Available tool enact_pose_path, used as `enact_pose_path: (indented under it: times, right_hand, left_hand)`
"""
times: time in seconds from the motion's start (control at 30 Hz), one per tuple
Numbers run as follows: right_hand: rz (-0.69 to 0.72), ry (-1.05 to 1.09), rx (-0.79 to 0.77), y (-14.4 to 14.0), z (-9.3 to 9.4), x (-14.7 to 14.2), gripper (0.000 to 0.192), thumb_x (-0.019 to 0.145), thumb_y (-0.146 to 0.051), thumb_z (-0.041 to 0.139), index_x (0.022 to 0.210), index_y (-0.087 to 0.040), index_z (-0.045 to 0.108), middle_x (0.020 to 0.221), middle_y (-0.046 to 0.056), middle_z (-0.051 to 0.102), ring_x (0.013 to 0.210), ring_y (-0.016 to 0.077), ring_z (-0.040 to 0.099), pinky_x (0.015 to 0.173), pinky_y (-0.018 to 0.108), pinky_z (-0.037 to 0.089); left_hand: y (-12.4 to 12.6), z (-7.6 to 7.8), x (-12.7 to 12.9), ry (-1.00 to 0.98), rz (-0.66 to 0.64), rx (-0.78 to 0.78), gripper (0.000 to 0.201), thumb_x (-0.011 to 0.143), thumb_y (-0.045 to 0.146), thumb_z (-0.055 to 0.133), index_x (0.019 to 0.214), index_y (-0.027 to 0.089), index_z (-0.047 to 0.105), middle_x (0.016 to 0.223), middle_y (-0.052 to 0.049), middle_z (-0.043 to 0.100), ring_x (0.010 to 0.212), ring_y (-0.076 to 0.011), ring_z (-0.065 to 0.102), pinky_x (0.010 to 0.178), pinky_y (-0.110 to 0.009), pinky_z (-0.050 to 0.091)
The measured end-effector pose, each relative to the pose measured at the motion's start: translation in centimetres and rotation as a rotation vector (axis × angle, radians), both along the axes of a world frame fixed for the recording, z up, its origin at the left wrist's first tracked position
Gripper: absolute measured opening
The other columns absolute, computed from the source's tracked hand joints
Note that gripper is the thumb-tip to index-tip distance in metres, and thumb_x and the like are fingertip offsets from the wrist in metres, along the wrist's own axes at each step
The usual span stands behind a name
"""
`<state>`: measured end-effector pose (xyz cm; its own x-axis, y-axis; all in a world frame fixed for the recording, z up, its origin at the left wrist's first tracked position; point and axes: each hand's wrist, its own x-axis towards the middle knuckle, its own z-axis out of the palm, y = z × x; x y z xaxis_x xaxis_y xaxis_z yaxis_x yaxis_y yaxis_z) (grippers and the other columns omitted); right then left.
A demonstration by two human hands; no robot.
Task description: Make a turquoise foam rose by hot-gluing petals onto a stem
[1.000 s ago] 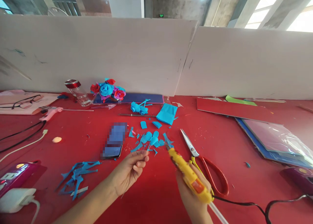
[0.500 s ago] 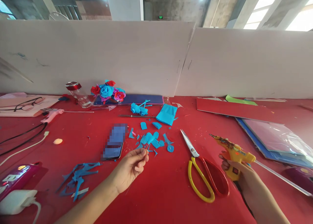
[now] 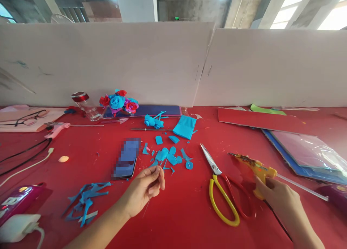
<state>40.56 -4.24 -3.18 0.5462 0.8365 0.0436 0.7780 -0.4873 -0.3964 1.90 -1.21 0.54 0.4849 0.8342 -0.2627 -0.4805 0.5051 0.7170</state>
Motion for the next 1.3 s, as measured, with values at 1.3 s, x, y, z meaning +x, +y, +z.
enact_pose_path:
  times: [1.3]
  right_hand:
    - [1.413,-0.215,0.324,4.5,9.1,-18.9,0.026,0.094,-0.018,0.038,0.098,-0.016,0.064,0.083,0.007,0.066,0.076,0.0174,0.058,0.066,0.032,0.048]
  left_hand:
    - [-0.8,-0.2,-0.4,1.289,-0.012,1.078,0.019,0.093,0.019,0.033,0.092,0.02,0.052,0.072,-0.002,0.063,0.055,-0.016,0.056,0.048,-0.025,0.031]
